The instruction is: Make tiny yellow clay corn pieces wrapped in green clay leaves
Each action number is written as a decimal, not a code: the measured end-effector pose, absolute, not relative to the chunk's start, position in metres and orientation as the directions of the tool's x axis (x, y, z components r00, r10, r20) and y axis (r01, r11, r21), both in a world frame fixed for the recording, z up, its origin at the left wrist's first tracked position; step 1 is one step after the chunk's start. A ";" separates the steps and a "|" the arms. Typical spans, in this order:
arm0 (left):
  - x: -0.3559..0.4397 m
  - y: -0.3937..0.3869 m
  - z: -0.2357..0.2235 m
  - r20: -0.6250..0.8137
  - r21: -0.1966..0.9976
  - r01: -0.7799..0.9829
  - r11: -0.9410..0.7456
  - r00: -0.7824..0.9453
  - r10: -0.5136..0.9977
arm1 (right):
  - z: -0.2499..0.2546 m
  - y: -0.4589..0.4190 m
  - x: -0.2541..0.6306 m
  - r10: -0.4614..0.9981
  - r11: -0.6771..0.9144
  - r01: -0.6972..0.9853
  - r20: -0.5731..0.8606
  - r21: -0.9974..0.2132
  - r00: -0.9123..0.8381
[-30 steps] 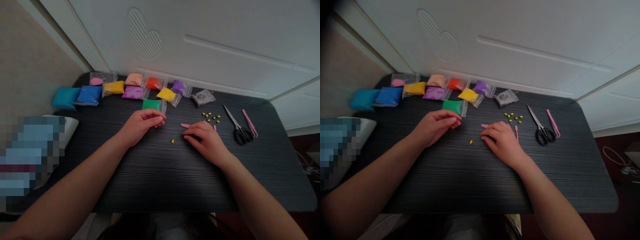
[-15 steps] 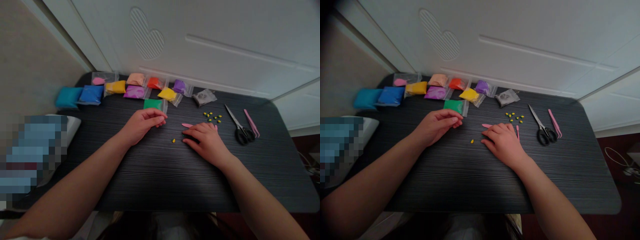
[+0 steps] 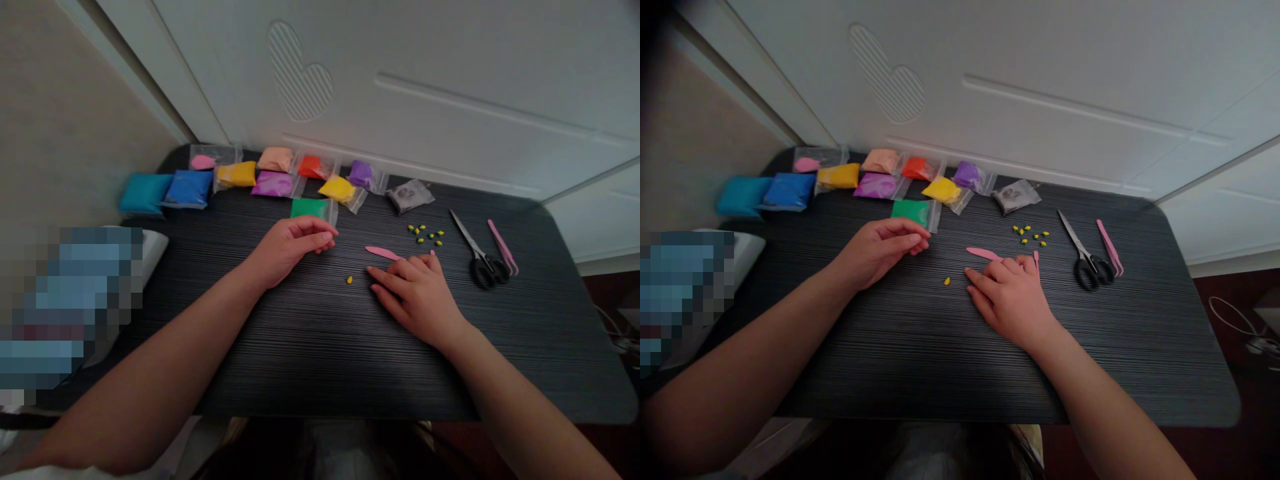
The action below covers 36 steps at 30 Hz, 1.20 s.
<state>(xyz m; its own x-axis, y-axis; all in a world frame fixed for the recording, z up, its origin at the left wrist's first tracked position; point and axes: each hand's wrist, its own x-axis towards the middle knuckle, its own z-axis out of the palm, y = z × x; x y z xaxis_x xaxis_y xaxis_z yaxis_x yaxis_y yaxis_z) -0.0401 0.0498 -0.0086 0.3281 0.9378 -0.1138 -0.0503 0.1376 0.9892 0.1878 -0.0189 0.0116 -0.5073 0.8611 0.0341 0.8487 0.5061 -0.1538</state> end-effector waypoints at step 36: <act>-0.042 0.051 -0.004 -0.172 0.942 -0.218 0.255 0.342 0.924 | 0.011 -0.020 0.188 0.839 0.538 0.824 0.022 -0.175 -0.543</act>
